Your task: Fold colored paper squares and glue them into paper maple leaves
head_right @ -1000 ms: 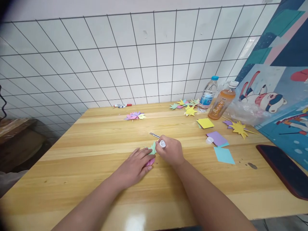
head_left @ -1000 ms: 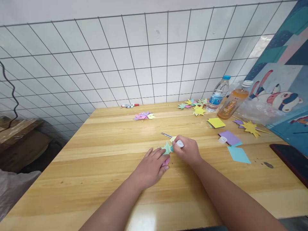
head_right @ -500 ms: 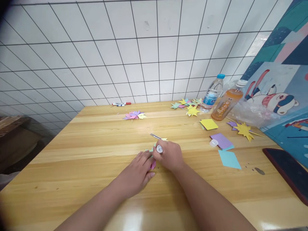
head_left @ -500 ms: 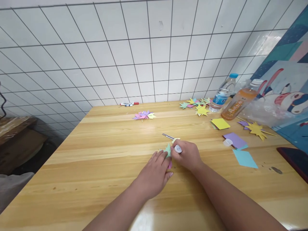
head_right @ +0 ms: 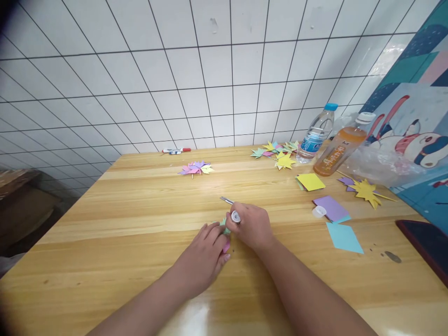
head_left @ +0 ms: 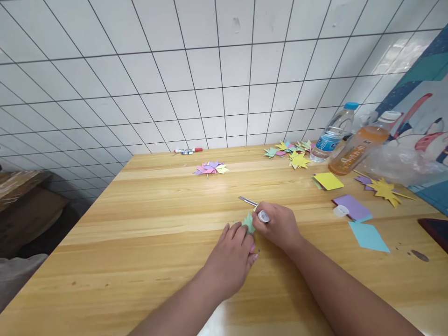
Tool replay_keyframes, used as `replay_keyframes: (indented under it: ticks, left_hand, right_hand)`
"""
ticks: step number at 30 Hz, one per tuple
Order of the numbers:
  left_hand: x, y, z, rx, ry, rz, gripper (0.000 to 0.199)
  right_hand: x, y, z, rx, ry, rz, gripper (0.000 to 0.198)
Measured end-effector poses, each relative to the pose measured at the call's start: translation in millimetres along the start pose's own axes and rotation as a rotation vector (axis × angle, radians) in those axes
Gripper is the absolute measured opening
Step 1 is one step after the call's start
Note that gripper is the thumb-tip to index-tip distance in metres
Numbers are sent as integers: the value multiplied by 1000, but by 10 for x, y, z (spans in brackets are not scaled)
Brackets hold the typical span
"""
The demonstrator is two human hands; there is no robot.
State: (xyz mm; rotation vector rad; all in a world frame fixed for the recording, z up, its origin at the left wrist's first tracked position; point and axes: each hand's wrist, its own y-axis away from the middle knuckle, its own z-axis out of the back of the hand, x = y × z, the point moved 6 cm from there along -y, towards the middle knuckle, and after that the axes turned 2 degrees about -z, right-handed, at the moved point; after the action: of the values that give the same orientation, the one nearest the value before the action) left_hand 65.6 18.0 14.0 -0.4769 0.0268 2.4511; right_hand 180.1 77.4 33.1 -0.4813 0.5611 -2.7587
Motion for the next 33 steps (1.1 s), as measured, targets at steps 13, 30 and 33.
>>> replay_keyframes:
  ticks: [13, 30, 33]
  left_hand:
    - [31, 86, -59, -5, -21, 4, 31]
    - [5, 45, -27, -16, -38, -18, 15]
    - [10, 49, -31, -2, -48, -17, 17]
  right_hand:
    - [-165, 28, 153, -83, -270, -99, 20]
    - [36, 32, -8, 29, -118, 54, 15]
    - [16, 30, 15, 11, -171, 25, 15]
